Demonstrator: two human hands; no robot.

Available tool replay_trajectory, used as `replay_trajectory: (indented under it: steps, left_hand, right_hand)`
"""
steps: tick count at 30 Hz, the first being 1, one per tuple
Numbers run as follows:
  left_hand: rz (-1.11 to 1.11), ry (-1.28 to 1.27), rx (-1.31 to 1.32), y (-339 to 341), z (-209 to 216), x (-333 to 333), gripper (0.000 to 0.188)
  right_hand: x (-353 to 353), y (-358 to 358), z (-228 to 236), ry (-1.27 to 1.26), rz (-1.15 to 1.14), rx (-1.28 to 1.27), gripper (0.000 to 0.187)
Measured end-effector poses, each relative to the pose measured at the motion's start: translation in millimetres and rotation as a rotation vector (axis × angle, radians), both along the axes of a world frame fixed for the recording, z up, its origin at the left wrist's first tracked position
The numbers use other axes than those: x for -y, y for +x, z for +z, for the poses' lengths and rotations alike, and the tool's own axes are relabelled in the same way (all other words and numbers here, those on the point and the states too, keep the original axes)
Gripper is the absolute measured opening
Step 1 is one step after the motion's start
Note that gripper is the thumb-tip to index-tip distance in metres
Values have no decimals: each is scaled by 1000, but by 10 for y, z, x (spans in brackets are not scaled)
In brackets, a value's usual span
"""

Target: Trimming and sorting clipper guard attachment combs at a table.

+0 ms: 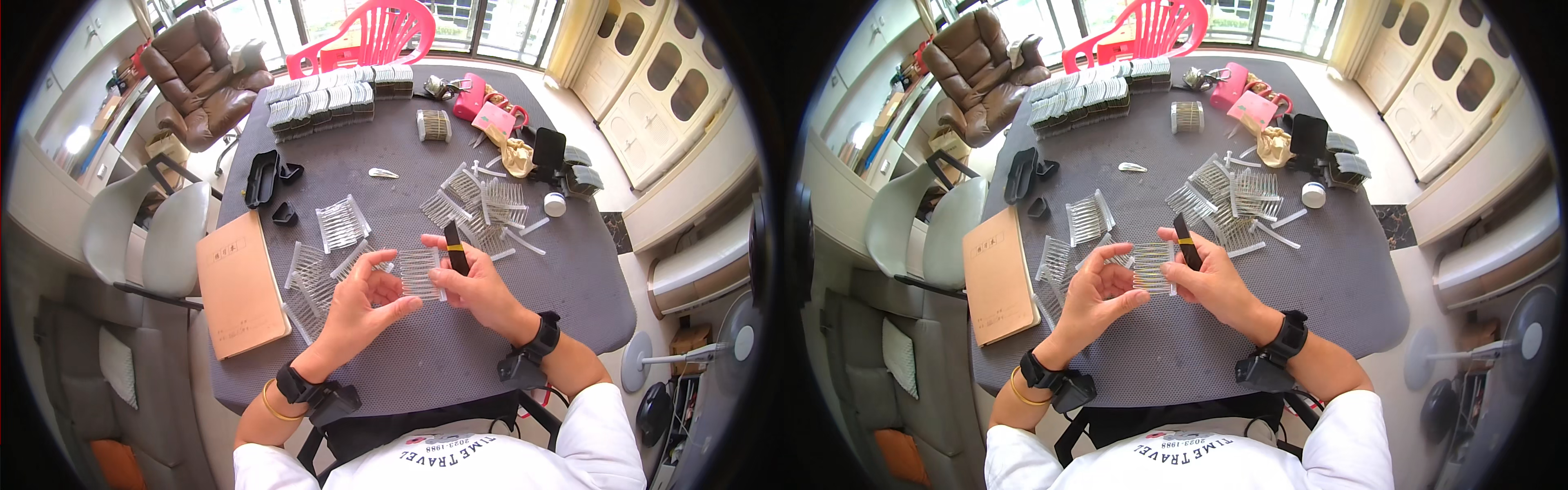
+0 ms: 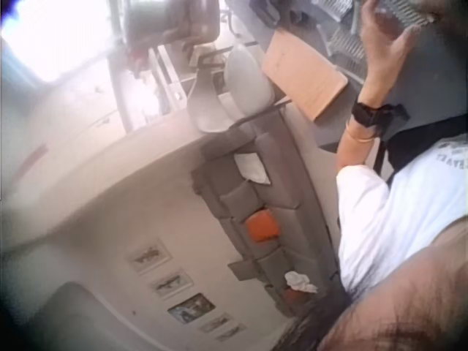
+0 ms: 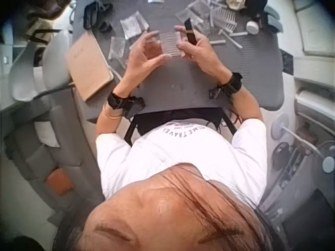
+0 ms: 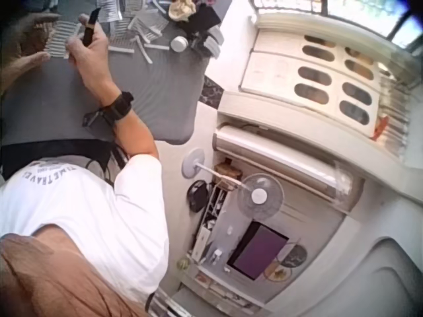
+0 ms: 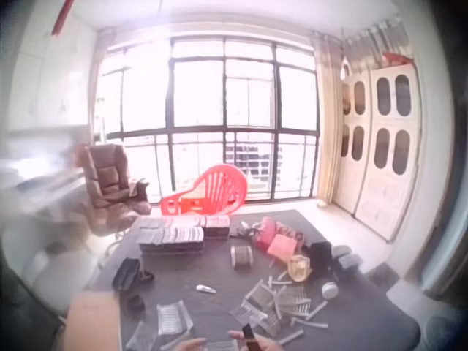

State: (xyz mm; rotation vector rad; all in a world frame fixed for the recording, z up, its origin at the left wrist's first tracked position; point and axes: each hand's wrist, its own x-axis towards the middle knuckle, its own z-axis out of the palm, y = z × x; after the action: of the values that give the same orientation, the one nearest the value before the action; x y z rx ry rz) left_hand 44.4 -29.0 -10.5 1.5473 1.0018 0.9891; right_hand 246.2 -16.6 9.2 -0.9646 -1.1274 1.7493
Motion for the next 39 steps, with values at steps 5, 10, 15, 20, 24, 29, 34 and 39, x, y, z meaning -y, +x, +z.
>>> replay_trajectory:
  steps: [5, 10, 15, 20, 24, 29, 34, 39]
  left_hand:
    - [-48, -179, 73, 5, 94, 1, 57]
    - [-67, -165, 69, -18, 108, -1, 49]
    - [-56, -159, 225, -3, 92, 16, 38]
    - [-103, 325, -170, -15, 209, -12, 27]
    - [-45, 507, -293, 16, 188, 24, 29]
    - [-132, 559, -312, 45, 153, 33, 20]
    - [-93, 709, -385, 41, 154, 37, 17]
    - [-84, 703, -406, 33, 167, 53, 18]
  right_hand:
    - [-13, 56, 16, 15, 15, 33, 38]
    - [-88, 130, -51, 9, 23, 19, 26]
    - [-122, 148, -84, -37, 43, -19, 24]
    - [-138, 164, -99, -61, 110, 0, 24]
    - [-117, 143, -75, -69, 131, 69, 24]
    - [-126, 145, -94, -58, 160, 87, 24]
    - [-126, 154, -42, -15, 199, 188, 26]
    - [-127, 135, -40, 82, 226, 294, 27]
